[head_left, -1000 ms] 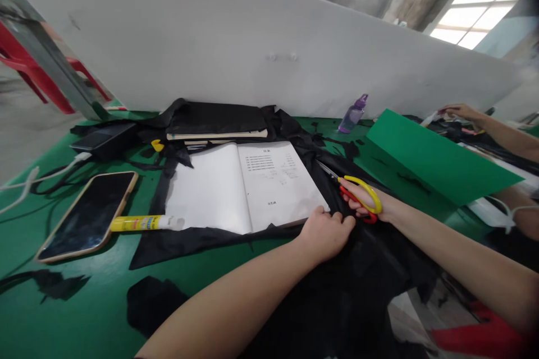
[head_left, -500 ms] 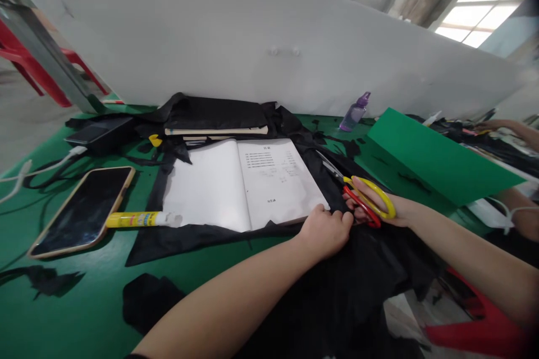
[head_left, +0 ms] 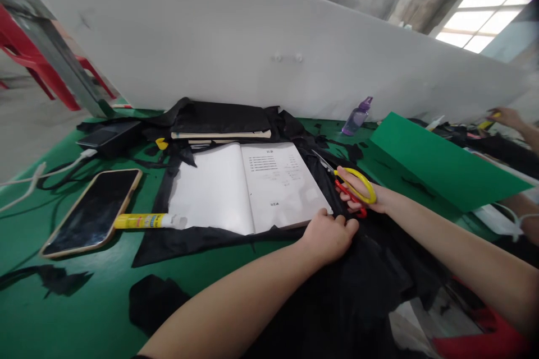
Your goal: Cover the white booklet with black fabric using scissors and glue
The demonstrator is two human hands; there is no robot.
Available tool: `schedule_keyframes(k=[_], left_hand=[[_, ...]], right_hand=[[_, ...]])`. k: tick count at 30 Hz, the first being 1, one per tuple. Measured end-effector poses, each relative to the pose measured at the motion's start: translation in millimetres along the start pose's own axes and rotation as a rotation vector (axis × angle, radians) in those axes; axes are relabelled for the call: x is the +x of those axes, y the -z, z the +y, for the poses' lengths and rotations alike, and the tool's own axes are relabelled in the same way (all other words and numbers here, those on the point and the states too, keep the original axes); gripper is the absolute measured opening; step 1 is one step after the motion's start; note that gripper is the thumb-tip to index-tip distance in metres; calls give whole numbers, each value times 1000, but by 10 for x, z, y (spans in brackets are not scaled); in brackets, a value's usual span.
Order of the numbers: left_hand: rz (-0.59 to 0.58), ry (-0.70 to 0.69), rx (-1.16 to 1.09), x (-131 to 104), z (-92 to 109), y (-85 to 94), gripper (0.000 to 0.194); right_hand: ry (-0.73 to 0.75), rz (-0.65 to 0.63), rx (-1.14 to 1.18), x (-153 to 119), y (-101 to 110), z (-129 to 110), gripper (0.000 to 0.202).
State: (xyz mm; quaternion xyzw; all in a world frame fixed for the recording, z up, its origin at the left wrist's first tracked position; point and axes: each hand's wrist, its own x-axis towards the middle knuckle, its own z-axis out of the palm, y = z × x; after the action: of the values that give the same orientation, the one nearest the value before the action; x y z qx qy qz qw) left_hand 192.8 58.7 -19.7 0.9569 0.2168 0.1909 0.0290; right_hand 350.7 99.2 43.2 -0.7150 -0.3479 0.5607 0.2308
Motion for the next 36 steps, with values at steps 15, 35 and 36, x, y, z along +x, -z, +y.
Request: schedule_keyframes(k=[15, 35, 36], left_hand=[[46, -23, 8, -6, -7, -34, 11], [33, -24, 1, 3, -11, -42, 10], [31, -24, 0, 4, -11, -39, 11]], right_hand=[[125, 173, -47, 119, -82, -24, 57], [-61, -27, -39, 423, -9, -379, 68], [-56, 0, -41, 447, -16, -373, 66]])
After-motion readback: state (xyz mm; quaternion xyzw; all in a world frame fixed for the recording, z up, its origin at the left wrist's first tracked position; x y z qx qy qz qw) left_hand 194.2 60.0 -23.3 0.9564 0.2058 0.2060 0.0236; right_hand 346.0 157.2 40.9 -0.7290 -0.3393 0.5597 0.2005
